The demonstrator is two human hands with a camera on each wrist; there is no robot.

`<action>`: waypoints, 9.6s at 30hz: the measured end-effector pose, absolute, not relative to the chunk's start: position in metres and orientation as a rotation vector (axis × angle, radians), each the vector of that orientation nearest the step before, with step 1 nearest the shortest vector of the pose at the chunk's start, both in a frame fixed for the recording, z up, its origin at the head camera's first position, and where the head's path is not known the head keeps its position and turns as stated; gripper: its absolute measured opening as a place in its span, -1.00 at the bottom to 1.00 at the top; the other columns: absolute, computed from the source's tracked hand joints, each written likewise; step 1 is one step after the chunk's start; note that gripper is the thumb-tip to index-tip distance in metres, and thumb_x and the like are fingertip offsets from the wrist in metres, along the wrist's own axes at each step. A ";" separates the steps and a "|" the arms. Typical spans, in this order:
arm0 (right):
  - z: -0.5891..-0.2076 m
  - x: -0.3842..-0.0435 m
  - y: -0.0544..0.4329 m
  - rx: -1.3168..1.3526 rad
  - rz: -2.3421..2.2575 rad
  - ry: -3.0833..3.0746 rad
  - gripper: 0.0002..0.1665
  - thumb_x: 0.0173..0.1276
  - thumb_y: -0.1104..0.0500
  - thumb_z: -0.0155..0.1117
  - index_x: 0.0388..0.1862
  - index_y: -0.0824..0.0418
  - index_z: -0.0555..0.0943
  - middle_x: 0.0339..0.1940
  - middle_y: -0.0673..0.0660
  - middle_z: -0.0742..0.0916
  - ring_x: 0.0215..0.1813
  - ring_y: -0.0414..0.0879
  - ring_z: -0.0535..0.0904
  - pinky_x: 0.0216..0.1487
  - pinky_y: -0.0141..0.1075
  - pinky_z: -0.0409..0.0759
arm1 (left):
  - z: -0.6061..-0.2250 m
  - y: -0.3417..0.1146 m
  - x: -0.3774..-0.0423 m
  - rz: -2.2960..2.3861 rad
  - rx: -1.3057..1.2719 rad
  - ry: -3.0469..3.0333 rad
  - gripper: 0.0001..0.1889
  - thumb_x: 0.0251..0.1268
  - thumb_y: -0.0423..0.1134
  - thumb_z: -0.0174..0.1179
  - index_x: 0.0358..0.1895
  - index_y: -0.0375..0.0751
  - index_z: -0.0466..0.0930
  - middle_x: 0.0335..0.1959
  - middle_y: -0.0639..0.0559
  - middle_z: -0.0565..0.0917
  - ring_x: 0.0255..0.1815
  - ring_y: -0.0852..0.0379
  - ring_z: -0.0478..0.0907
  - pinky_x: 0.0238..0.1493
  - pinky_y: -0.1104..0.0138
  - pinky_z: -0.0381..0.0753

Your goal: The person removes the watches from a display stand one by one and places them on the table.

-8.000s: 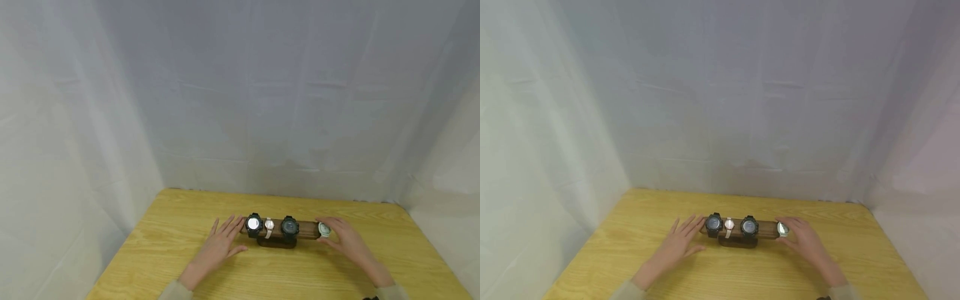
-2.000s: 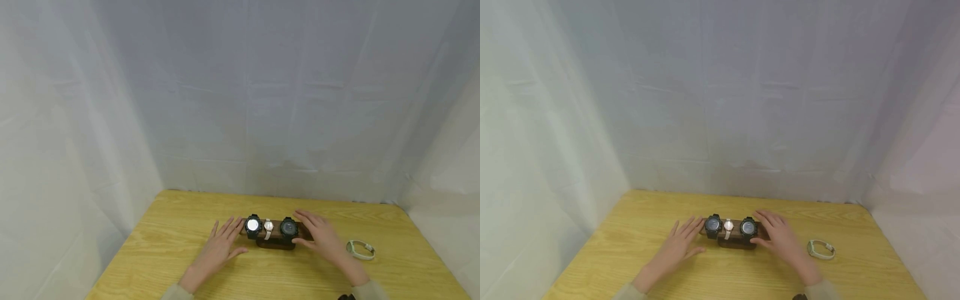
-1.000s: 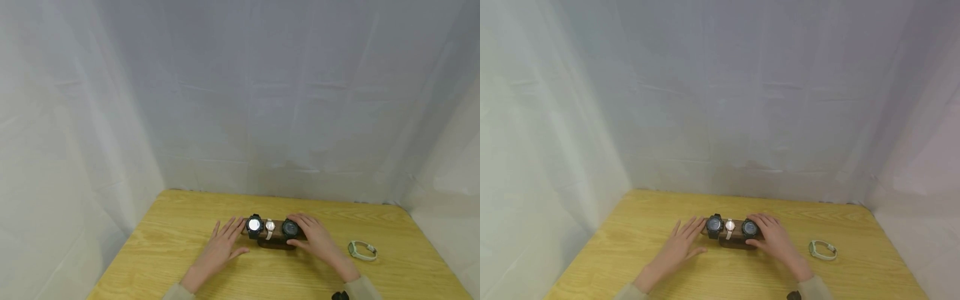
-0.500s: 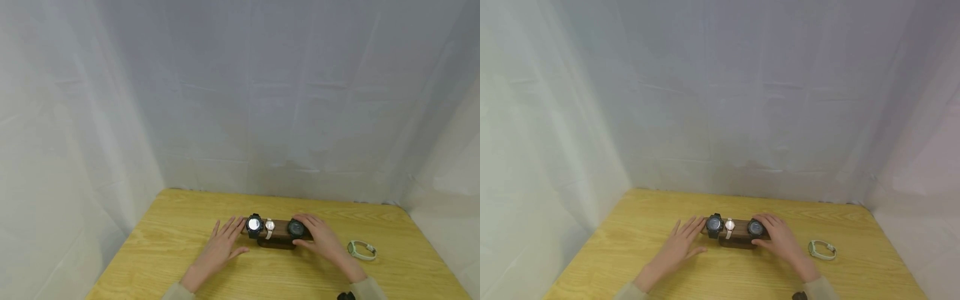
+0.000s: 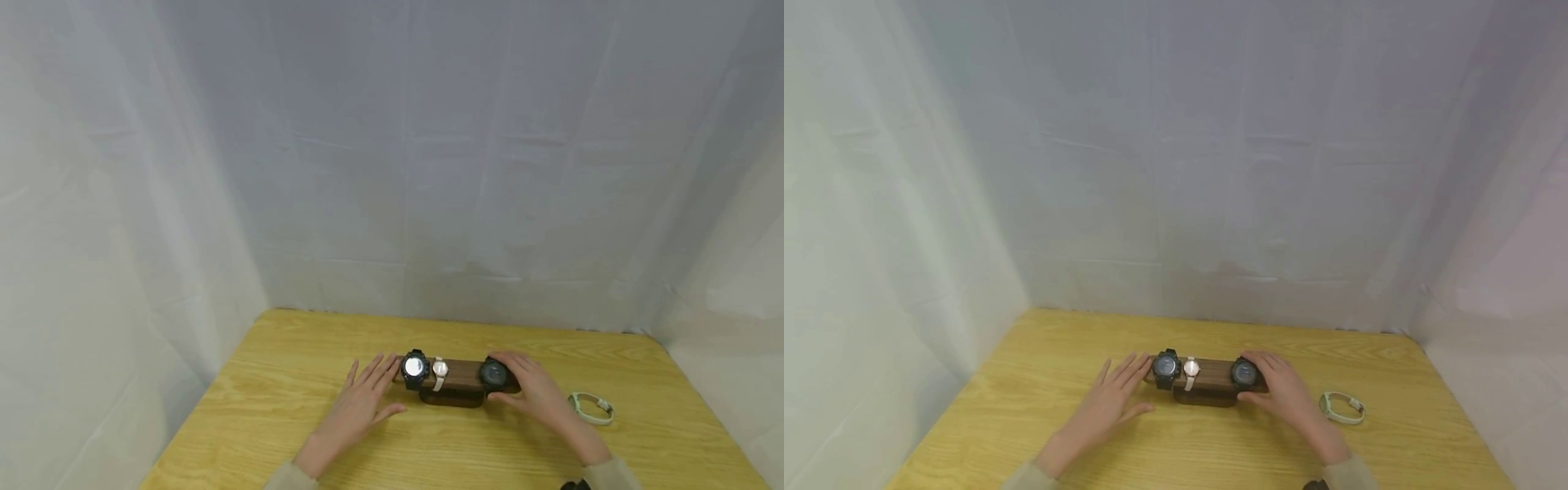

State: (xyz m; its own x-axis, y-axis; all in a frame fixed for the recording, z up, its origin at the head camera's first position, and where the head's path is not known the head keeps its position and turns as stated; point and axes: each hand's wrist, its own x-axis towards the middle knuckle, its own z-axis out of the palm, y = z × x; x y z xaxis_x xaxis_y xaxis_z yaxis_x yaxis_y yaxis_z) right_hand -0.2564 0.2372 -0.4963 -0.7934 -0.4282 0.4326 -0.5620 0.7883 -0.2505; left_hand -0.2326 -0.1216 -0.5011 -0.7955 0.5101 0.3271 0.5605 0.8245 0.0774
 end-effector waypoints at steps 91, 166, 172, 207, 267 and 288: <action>-0.486 -0.216 0.433 0.355 0.376 -2.648 -0.08 -0.07 0.06 0.69 0.24 0.40 0.52 0.13 0.51 0.63 0.07 0.53 0.50 -0.10 0.38 0.51 | -0.503 -0.122 -0.231 -0.261 -0.814 -2.685 -0.16 0.39 0.17 0.19 0.58 -0.21 0.17 0.61 -0.06 0.17 0.62 -0.11 0.09 0.54 -0.25 -0.01; -0.512 -0.213 0.458 0.318 0.459 -3.039 -0.10 0.11 0.09 0.58 0.32 0.52 0.41 0.19 0.64 0.54 0.09 0.57 0.53 -0.07 0.30 0.60 | -0.500 -0.120 -0.229 -0.242 -0.806 -2.717 -0.16 0.43 0.23 0.10 0.60 -0.19 0.12 0.62 -0.04 0.12 0.63 -0.09 0.06 0.56 -0.21 -0.07; -0.510 -0.212 0.456 0.335 0.447 -3.033 -0.10 0.11 0.08 0.58 0.30 0.53 0.42 0.17 0.65 0.55 0.09 0.59 0.51 -0.06 0.32 0.58 | -0.502 -0.120 -0.229 -0.244 -0.809 -2.703 -0.15 0.43 0.24 0.10 0.60 -0.19 0.12 0.62 -0.04 0.12 0.62 -0.09 0.06 0.55 -0.21 -0.05; -0.490 -0.230 0.307 0.710 0.374 -2.438 -0.16 0.16 0.17 0.56 0.43 0.24 0.46 0.30 0.32 0.60 0.14 0.28 0.63 -0.05 0.14 0.70 | -0.502 -0.120 -0.232 -0.244 -0.806 -2.715 -0.16 0.42 0.19 0.15 0.59 -0.21 0.13 0.62 -0.05 0.12 0.63 -0.11 0.04 0.55 -0.22 -0.08; -0.499 -0.223 0.208 0.830 0.383 -2.686 -0.17 0.43 0.02 0.35 0.57 0.23 0.29 0.58 0.16 0.34 0.54 0.20 0.30 0.50 0.30 0.16 | -0.481 -0.101 -0.271 -0.552 -0.930 -2.683 -0.15 0.27 0.19 0.29 0.53 -0.16 0.28 0.52 -0.10 0.37 0.56 -0.16 0.22 0.55 -0.28 -0.06; -0.501 -0.224 0.208 0.843 0.388 -2.621 -0.16 0.37 0.06 0.41 0.54 0.28 0.33 0.54 0.22 0.41 0.51 0.22 0.34 0.44 0.35 0.23 | -0.495 -0.109 -0.284 -0.627 -0.936 -2.612 -0.19 0.09 0.14 0.44 0.39 -0.16 0.46 0.37 -0.15 0.54 0.45 -0.16 0.39 0.57 -0.18 0.06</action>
State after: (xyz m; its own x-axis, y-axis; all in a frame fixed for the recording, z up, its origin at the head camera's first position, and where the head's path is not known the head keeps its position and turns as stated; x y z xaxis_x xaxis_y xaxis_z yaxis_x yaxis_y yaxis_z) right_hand -0.2241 0.2082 -0.5012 -0.7573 -0.5040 0.4152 -0.6027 0.7842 -0.1473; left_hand -0.2837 -0.1093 -0.4950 -0.7444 0.5264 0.4109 0.6556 0.6932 0.2996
